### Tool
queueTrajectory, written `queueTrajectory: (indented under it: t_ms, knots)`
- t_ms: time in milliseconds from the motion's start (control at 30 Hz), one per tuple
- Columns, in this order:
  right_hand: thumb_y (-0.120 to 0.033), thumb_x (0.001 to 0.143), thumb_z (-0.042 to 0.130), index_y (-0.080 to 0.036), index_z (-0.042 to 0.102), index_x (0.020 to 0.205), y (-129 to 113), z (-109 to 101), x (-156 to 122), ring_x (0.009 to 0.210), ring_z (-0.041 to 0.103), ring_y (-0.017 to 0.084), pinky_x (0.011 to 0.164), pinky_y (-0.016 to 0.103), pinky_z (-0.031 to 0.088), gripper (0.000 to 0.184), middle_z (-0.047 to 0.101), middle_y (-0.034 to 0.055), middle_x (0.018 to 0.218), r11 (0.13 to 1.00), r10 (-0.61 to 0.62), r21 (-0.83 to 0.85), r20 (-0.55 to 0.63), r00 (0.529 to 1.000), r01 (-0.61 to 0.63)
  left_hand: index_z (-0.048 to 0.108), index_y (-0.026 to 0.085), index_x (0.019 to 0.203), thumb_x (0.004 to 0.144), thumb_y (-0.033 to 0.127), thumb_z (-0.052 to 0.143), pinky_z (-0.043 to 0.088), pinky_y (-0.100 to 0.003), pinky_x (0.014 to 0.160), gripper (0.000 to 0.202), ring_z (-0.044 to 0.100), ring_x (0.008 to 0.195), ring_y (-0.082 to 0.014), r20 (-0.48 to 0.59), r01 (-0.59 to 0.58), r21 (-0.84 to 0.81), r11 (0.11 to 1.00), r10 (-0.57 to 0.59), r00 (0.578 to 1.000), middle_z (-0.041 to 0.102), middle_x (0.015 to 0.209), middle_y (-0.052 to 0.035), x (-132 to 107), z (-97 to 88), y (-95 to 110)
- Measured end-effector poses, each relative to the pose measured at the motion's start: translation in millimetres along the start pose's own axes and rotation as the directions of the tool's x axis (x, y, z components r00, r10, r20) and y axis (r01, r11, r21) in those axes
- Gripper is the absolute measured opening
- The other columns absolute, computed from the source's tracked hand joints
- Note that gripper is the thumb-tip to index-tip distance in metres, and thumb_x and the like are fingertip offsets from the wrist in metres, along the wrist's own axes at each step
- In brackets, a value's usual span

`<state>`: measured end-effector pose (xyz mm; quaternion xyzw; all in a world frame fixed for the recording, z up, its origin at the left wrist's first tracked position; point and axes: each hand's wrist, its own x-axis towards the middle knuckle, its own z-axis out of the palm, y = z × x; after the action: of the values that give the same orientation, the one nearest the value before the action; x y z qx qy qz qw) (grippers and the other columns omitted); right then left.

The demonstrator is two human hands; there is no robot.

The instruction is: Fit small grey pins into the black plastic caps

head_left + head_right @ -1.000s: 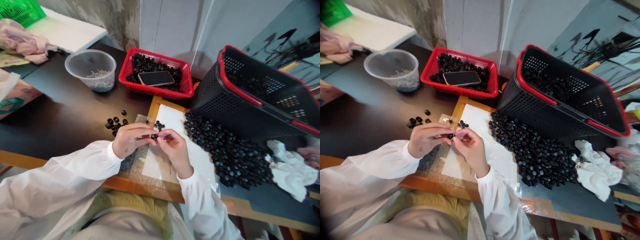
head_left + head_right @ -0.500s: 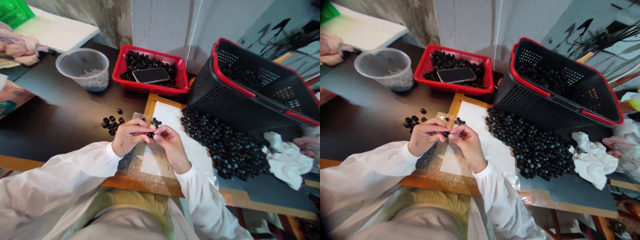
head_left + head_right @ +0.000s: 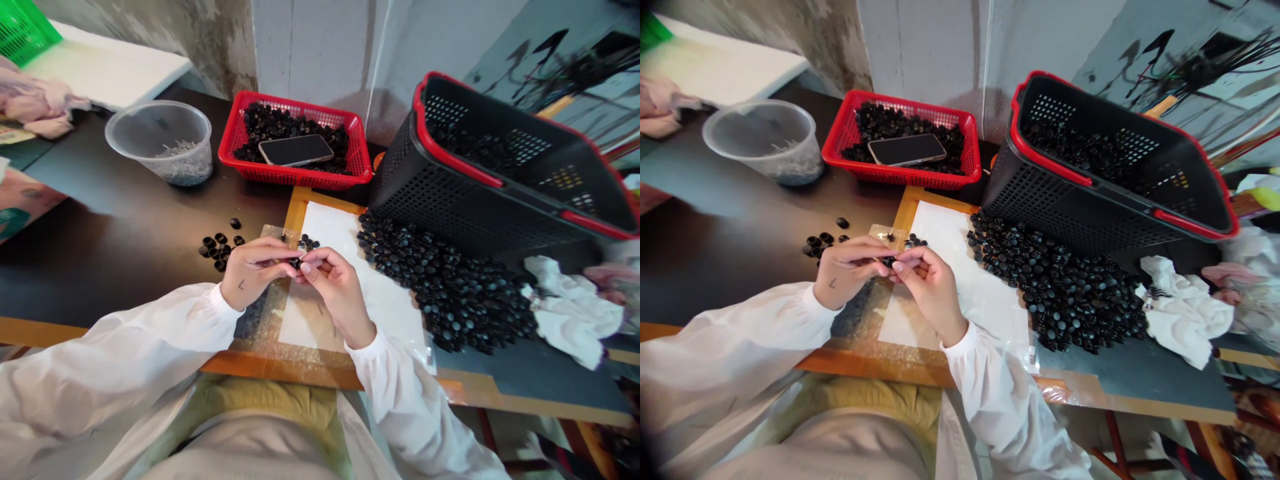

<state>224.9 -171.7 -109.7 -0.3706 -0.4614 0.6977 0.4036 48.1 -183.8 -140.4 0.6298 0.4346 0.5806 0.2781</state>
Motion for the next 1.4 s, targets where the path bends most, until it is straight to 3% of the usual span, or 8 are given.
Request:
queueTrajectory:
  t_ms: [367, 667, 900, 967, 1033, 1167, 1400]
  knots:
    - [-0.048, 0.081, 0.078, -0.021, 0.062, 0.077, 5.9, -3.6, 2.4, 0.066, 0.065, 0.011, 0.071, 0.025, 0.058, 0.031, 0.067, -0.0037, 0.071, 0.996, 0.086, 0.007, 0.031, 0.996, -0.086, 0.079, 0.029, 0.109, 0.079, 0.022, 0.082, 0.056, -0.019, 0.07, 0.031, 0.071, 0.078, -0.0113, 0.056, -0.078, 0.097, 0.992, 0.073, 0.996, 0.077, 0.095, -0.0015, -7.0, -5.5, -5.8]
    - [-0.044, 0.079, 0.08, -0.022, 0.064, 0.08, 6.9, -4.5, 4.9, 0.067, 0.064, 0.012, 0.068, 0.025, 0.058, 0.028, 0.064, -0.0035, 0.075, 0.998, -0.037, -0.047, -0.004, 0.999, 0.037, 0.079, 0.028, 0.111, 0.079, 0.022, 0.082, 0.056, -0.02, 0.072, 0.032, 0.07, 0.08, -0.0119, 0.097, -0.075, 0.091, 0.993, 0.066, 0.993, 0.076, 0.095, -0.0025, -7.7, -5.8, -8.0]
    - [-0.03, 0.089, 0.07, -0.023, 0.063, 0.085, 7.7, -4.3, 2.1, 0.075, 0.063, 0.012, 0.072, 0.024, 0.056, 0.011, 0.064, -0.0033, 0.081, 0.955, -0.17, -0.246, -0.009, 0.985, 0.163, 0.08, 0.025, 0.106, 0.081, 0.021, 0.081, 0.054, -0.02, 0.068, 0.026, 0.07, 0.076, -0.0114, 0.092, -0.109, 0.181, 0.977, 0.093, 0.991, 0.077, 0.094, -0.0021, -6.8, -4.9, -1.0]
    - [-0.034, 0.087, 0.073, -0.024, 0.062, 0.085, 6.3, -4.3, 1.9, 0.077, 0.064, 0.012, 0.071, 0.024, 0.057, 0.015, 0.062, -0.0032, 0.083, 0.978, -0.124, -0.168, -0.004, 0.992, 0.122, 0.079, 0.025, 0.108, 0.082, 0.022, 0.081, 0.053, -0.019, 0.066, 0.026, 0.069, 0.075, -0.0106, 0.1, -0.136, 0.196, 0.971, 0.118, 0.988, 0.076, 0.094, -0.0017, -5.4, -5.9, 1.3]
    - [-0.04, 0.082, 0.077, -0.025, 0.062, 0.087, 4.2, -5.3, 2.3, 0.079, 0.065, 0.013, 0.07, 0.025, 0.06, 0.023, 0.062, -0.0031, 0.086, 1.0, -0.003, -0.028, 0.03, 1.0, 0.004, 0.079, 0.026, 0.111, 0.083, 0.022, 0.079, 0.053, -0.019, 0.065, 0.028, 0.068, 0.075, -0.0105, 0.107, -0.153, 0.202, 0.967, 0.134, 0.985, 0.075, 0.095, -0.0019, -4.0, -7.3, 2.1]
    - [-0.04, 0.075, 0.085, -0.025, 0.069, 0.1, 1.4, -9.2, 4.7, 0.083, 0.069, 0.013, 0.073, 0.025, 0.062, 0.033, 0.069, -0.0016, 0.094, 0.975, 0.181, 0.1, 0.141, 0.973, -0.196, 0.079, 0.029, 0.112, 0.085, 0.026, 0.078, 0.052, -0.025, 0.072, 0.027, 0.064, 0.083, -0.0138, 0.115, -0.206, 0.204, 0.957, 0.185, 0.976, 0.071, 0.096, -0.0031, -2.2, -9.0, -0.7]
    - [-0.037, 0.065, 0.092, -0.024, 0.077, 0.102, 3.6, -9.3, 6.2, 0.083, 0.071, 0.013, 0.083, 0.028, 0.061, 0.042, 0.077, -0.0006, 0.097, 0.968, 0.164, 0.167, 0.154, 0.974, -0.189, 0.079, 0.031, 0.111, 0.087, 0.034, 0.075, 0.048, -0.03, 0.074, 0.025, 0.057, 0.085, -0.0151, 0.109, -0.195, 0.192, 0.962, 0.176, 0.978, 0.059, 0.092, -0.003, -4.3, -5.9, -1.5]
